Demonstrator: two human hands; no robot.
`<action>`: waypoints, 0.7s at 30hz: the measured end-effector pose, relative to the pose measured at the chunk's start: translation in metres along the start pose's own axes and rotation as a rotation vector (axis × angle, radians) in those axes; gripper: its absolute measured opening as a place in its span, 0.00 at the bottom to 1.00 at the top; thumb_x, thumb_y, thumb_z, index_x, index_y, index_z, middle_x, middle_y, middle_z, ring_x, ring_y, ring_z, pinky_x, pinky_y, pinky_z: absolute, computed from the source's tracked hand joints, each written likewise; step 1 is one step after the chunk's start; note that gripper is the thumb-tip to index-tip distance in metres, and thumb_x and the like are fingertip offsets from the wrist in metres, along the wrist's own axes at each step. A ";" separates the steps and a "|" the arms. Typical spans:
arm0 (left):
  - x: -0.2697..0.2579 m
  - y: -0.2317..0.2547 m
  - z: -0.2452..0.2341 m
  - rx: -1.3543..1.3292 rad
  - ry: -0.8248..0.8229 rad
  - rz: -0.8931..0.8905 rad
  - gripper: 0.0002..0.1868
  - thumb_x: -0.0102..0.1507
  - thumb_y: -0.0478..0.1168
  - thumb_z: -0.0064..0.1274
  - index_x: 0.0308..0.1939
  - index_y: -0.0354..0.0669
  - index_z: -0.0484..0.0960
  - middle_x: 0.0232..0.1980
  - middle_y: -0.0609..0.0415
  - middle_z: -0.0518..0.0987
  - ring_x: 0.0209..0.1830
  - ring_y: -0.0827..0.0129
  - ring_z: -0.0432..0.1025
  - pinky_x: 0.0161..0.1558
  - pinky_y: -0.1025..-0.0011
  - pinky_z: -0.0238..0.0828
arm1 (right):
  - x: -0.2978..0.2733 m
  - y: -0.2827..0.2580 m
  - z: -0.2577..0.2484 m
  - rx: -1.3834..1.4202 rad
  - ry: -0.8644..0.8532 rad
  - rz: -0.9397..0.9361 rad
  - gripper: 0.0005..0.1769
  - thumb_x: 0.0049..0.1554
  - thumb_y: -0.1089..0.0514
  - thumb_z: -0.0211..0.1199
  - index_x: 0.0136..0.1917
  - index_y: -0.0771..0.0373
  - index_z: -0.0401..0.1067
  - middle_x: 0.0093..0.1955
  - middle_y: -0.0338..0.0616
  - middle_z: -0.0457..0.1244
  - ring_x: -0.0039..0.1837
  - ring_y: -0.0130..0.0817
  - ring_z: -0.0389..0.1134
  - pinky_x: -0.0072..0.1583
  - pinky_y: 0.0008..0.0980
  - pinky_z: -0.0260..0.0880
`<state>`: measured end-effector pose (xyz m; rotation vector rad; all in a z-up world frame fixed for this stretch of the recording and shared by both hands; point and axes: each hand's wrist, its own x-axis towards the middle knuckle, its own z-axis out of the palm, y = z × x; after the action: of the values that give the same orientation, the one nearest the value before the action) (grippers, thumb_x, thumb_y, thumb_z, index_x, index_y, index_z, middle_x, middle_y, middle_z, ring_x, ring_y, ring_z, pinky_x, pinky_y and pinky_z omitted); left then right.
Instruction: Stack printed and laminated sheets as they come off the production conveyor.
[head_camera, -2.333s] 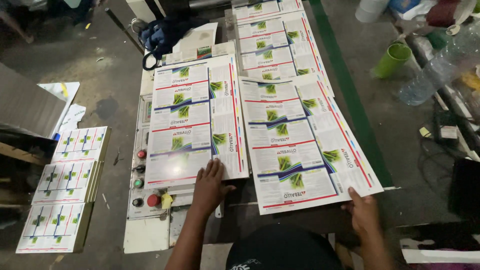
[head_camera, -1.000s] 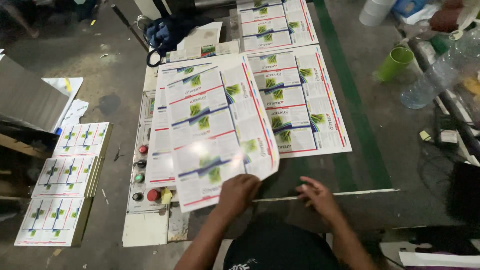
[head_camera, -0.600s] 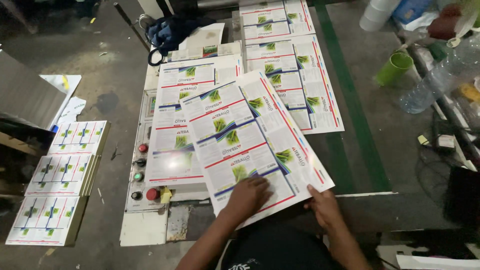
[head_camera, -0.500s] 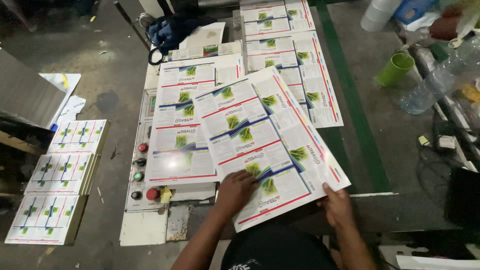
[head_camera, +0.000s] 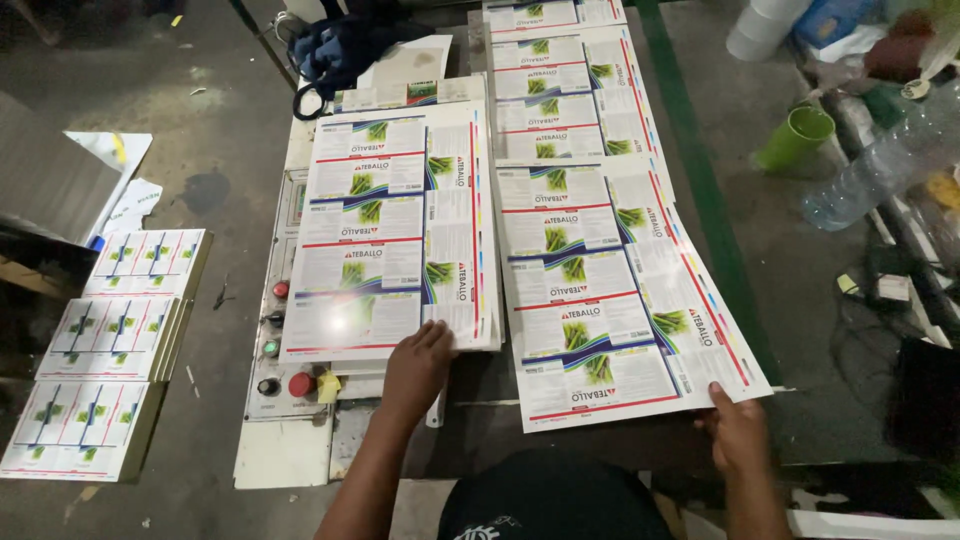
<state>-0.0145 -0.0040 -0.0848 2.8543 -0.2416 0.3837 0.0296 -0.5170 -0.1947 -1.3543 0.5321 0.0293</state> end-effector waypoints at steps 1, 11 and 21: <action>0.001 -0.002 -0.005 -0.068 0.038 -0.036 0.18 0.60 0.41 0.56 0.54 0.41 0.81 0.61 0.46 0.80 0.62 0.51 0.74 0.57 0.56 0.71 | 0.001 0.002 -0.004 -0.019 0.022 0.024 0.17 0.63 0.60 0.60 0.65 0.62 0.69 0.50 0.44 0.69 0.42 0.33 0.68 0.39 0.34 0.67; 0.016 0.031 -0.046 -0.195 0.079 -0.166 0.06 0.63 0.40 0.55 0.40 0.46 0.85 0.36 0.48 0.84 0.38 0.50 0.79 0.37 0.54 0.74 | -0.007 0.022 0.001 -0.063 0.013 0.047 0.18 0.63 0.58 0.61 0.64 0.63 0.70 0.49 0.46 0.69 0.42 0.35 0.69 0.39 0.35 0.66; 0.009 0.040 -0.037 -0.254 0.101 -0.126 0.06 0.63 0.40 0.55 0.39 0.44 0.85 0.36 0.48 0.84 0.37 0.51 0.79 0.38 0.55 0.75 | 0.015 0.012 0.032 -0.062 -0.045 -0.044 0.18 0.63 0.57 0.61 0.64 0.66 0.69 0.49 0.47 0.69 0.42 0.36 0.70 0.38 0.36 0.67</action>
<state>-0.0223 -0.0333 -0.0391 2.5764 -0.0833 0.4361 0.0501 -0.4886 -0.2080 -1.4225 0.4670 0.0408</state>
